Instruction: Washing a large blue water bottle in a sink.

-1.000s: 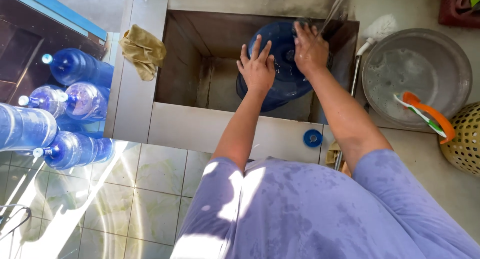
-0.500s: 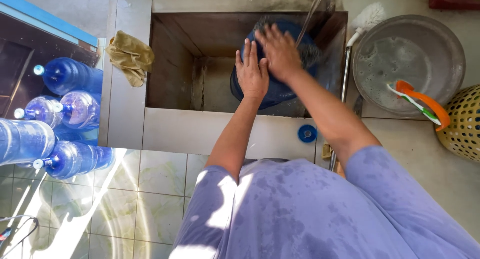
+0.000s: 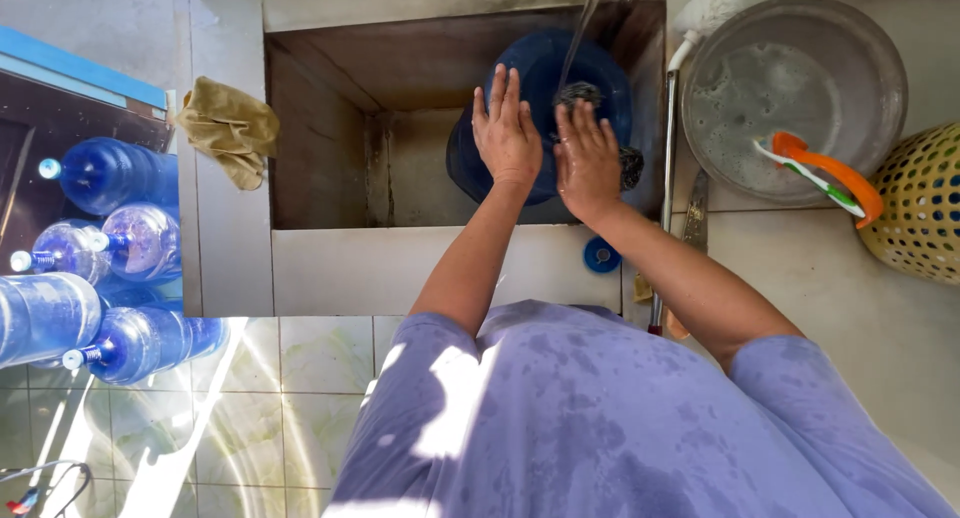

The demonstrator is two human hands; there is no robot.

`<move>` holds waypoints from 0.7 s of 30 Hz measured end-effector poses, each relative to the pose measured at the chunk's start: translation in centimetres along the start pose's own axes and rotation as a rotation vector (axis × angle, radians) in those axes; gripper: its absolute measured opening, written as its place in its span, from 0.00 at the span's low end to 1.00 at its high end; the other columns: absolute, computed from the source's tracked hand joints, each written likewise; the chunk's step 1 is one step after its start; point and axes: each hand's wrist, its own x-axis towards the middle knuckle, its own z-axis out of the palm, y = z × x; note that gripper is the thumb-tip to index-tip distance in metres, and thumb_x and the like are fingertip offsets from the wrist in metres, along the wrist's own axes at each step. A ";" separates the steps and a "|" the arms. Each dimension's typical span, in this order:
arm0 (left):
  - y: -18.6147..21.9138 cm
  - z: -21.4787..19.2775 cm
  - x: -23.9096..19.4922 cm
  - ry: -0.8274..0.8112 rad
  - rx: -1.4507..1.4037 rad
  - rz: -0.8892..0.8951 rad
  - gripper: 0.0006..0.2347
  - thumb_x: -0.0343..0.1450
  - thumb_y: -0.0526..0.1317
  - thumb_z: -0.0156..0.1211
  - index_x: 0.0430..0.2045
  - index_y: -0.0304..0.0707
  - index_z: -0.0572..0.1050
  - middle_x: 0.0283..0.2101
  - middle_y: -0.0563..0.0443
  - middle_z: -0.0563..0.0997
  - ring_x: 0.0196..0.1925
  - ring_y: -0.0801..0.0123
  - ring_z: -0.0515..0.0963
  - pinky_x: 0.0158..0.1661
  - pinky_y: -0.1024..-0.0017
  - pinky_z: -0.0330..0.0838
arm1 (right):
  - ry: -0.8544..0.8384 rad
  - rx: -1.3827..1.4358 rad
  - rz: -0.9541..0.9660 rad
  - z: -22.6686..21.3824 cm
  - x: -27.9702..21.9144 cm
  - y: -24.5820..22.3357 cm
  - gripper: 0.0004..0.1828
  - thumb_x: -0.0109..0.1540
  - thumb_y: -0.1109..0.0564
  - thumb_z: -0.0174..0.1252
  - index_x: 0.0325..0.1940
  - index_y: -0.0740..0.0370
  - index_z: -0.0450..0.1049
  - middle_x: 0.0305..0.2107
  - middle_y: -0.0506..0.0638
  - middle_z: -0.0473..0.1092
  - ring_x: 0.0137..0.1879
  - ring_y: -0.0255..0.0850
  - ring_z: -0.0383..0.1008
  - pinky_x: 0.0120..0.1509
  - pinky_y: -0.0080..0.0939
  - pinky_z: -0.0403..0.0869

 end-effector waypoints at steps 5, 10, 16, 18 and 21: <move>-0.3 1.0 -0.3 0.013 -0.023 0.007 0.19 0.79 0.44 0.53 0.68 0.57 0.67 0.75 0.64 0.63 0.77 0.47 0.60 0.72 0.53 0.58 | -0.066 0.074 -0.080 -0.4 4.7 -1.3 0.27 0.75 0.52 0.46 0.79 0.55 0.59 0.73 0.61 0.58 0.80 0.53 0.56 0.81 0.58 0.55; -1.1 -1.0 1.0 0.054 -0.045 -0.027 0.22 0.76 0.45 0.57 0.68 0.53 0.66 0.75 0.59 0.60 0.76 0.45 0.58 0.70 0.51 0.57 | -0.135 0.062 -0.134 2.0 11.9 1.5 0.26 0.75 0.51 0.46 0.79 0.50 0.59 0.73 0.59 0.58 0.79 0.53 0.55 0.77 0.61 0.55; -5.7 -2.0 1.8 0.057 -0.097 -0.052 0.22 0.78 0.42 0.56 0.70 0.56 0.65 0.76 0.62 0.61 0.77 0.50 0.60 0.71 0.53 0.58 | -0.117 -0.077 0.099 4.1 12.6 3.1 0.27 0.75 0.51 0.45 0.80 0.49 0.58 0.71 0.58 0.60 0.74 0.57 0.58 0.70 0.67 0.59; -6.7 -2.6 2.1 0.042 -0.082 -0.069 0.21 0.78 0.42 0.56 0.69 0.58 0.66 0.76 0.62 0.62 0.76 0.53 0.61 0.72 0.53 0.57 | -0.074 -0.084 0.193 3.5 10.7 2.7 0.28 0.74 0.52 0.47 0.79 0.56 0.58 0.66 0.62 0.62 0.65 0.61 0.60 0.61 0.69 0.62; -4.2 -6.3 3.0 -0.054 0.105 0.005 0.20 0.75 0.40 0.56 0.65 0.56 0.70 0.73 0.57 0.63 0.75 0.52 0.59 0.69 0.45 0.49 | -0.026 -0.108 0.213 0.9 7.1 1.3 0.26 0.71 0.54 0.52 0.74 0.61 0.64 0.59 0.62 0.66 0.59 0.61 0.63 0.55 0.66 0.65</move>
